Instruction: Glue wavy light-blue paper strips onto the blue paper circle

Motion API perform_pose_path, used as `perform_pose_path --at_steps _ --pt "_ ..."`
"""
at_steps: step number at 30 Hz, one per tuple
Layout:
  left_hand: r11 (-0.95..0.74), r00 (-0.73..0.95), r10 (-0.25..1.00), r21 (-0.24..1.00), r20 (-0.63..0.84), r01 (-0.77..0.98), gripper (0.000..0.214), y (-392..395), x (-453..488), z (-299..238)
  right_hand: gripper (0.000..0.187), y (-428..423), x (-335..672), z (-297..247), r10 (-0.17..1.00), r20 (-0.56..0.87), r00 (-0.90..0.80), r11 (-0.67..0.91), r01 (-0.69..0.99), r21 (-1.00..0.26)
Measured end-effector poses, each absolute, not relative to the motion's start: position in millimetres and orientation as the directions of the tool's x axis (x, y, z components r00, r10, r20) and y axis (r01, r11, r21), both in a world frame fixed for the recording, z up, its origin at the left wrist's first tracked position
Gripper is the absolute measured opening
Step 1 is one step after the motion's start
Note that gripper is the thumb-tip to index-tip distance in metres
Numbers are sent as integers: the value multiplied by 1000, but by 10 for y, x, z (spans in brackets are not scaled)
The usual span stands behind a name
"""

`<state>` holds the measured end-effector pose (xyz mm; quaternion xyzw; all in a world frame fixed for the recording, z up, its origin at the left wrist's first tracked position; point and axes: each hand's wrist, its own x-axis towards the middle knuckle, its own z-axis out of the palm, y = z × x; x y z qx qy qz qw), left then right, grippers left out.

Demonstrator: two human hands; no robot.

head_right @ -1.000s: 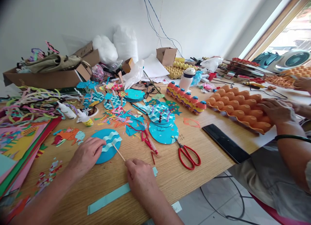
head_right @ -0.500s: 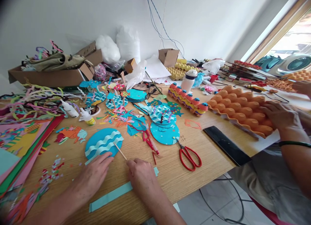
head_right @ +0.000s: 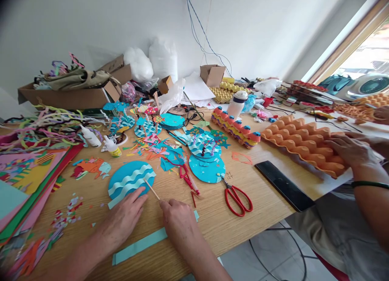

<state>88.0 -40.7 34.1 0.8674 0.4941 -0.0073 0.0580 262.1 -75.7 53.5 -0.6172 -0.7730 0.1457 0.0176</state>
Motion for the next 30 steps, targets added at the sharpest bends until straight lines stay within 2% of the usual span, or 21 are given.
perform_pose_path --at_steps 7,19,26,30 --pt "-505 511 858 101 -45 857 42 -415 894 326 32 -757 2617 549 963 -167 -214 182 965 -187" --pt "-518 521 853 69 -41 853 41 -446 911 337 35 -820 2555 483 969 -163 -185 148 966 -213" --pt "-515 517 855 74 -22 854 40 -454 913 328 35 -827 2575 428 977 -98 -189 143 923 -358" --pt "-502 505 863 83 -24 861 40 -449 919 323 35 -822 2618 433 973 -108 -204 141 895 -422"
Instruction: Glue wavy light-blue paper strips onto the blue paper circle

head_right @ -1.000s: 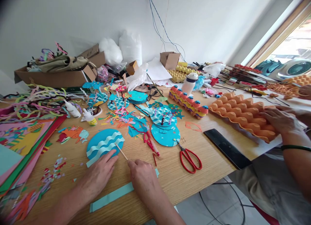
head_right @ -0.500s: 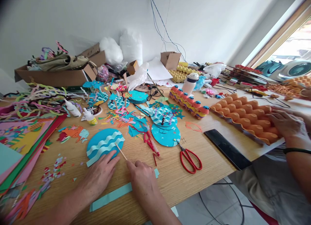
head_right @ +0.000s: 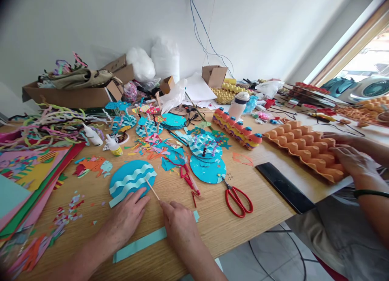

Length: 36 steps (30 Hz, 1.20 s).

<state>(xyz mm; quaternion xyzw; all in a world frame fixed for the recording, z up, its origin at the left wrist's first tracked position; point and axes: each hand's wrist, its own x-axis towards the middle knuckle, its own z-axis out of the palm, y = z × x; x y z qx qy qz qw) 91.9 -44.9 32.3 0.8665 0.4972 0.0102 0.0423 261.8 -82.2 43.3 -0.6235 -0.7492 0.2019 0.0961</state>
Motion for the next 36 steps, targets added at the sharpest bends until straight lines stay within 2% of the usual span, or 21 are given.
perform_pose_path --at_steps 10,18,23,31,36 --pt "-481 483 872 52 -79 875 40 -443 934 332 35 -852 2631 451 977 -50 -208 169 894 -414" --pt "-494 495 869 86 10 865 36 -468 911 267 33 -744 2557 464 970 -126 -206 163 943 -289" --pt "-495 495 869 83 18 865 38 -475 918 273 36 -751 2548 488 964 -154 -215 166 945 -281" --pt "-493 494 869 54 -15 868 39 -468 924 305 36 -840 2585 434 974 -83 -211 172 926 -335" --pt "-516 518 856 102 11 851 40 -487 900 297 35 -998 2696 502 980 90 -178 199 838 -509"
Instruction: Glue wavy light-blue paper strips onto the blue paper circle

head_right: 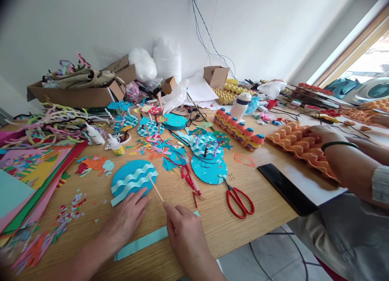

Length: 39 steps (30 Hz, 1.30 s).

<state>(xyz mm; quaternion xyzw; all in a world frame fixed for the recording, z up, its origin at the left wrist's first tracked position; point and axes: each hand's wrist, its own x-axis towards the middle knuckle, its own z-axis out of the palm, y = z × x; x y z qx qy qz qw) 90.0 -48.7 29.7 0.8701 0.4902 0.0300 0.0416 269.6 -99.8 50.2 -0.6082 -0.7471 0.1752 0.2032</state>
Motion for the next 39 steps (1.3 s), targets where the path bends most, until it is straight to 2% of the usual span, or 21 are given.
perform_pose_path --at_steps 5,8,11,14,19,25,31,39 --pt "-613 565 790 257 240 747 34 -613 683 396 34 -1099 2744 505 972 164 -166 233 758 -610" --pt "-579 489 812 330 320 745 30 -636 431 471 34 -1110 2693 485 967 153 -202 253 732 -633" --pt "-485 386 867 354 316 800 27 -600 178 489 34 -1110 2626 493 961 128 -246 268 706 -655" --pt "-445 359 890 357 282 822 26 -566 20 459 35 -1111 2580 522 955 118 -272 280 699 -658" --pt "-451 399 891 304 218 839 31 -552 -18 394 34 -1120 2544 537 950 99 -296 292 730 -618" --pt "-505 463 859 211 220 837 33 -486 55 401 34 -1150 2513 555 946 51 -320 282 738 -612" --pt "-493 480 870 205 115 845 39 -476 129 431 33 -1134 2486 572 939 51 -339 300 739 -603" --pt "-491 484 871 192 88 849 42 -446 150 413 33 -1113 2530 582 946 105 -308 305 724 -618"
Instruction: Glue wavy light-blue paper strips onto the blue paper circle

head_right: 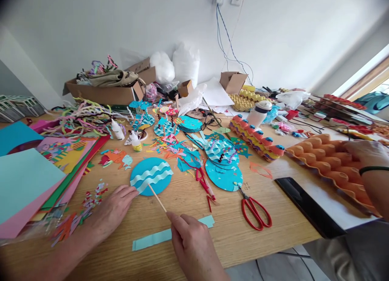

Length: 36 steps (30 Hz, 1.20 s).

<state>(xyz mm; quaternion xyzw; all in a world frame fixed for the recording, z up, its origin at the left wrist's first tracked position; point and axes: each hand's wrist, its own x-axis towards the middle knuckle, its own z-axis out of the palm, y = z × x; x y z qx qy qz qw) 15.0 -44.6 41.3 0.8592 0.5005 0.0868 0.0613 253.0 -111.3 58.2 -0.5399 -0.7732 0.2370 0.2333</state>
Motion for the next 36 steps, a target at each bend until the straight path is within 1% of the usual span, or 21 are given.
perform_pose_path --at_steps 3,6,13,16,19,21,24,27,30,33,36 --pt "-491 482 871 170 98 854 42 -443 154 392 33 -1082 2506 591 948 99 -302 296 722 -626" --pt "-506 486 861 168 149 846 39 -449 155 369 33 -1046 2477 593 950 98 -298 293 732 -615" --pt "-500 450 858 208 246 840 36 -452 144 304 33 -994 2433 583 941 135 -310 329 752 -571" --pt "-508 427 847 246 315 826 35 -454 129 283 32 -997 2468 597 930 220 -295 368 738 -565" --pt "-521 398 831 292 390 802 31 -459 107 320 30 -1009 2635 567 907 369 -202 385 754 -533" --pt "-516 375 833 328 406 791 28 -460 93 394 29 -1015 2815 493 895 427 -126 338 816 -468" --pt "-481 329 859 401 391 780 24 -444 72 556 31 -1019 3104 332 901 431 -43 219 904 -368" --pt "-427 252 888 485 385 763 23 -373 33 709 32 -1026 3313 211 924 383 17 106 948 -299" --pt "-318 116 929 598 351 735 23 -217 -40 797 35 -1031 3419 177 938 334 92 -3 966 -257" --pt "-208 -38 950 716 311 666 36 2 -118 822 37 -1032 3491 165 940 321 115 -43 974 -223" --pt "-177 -134 942 794 309 582 49 230 -162 818 37 -1042 3581 109 940 321 112 -48 978 -201"
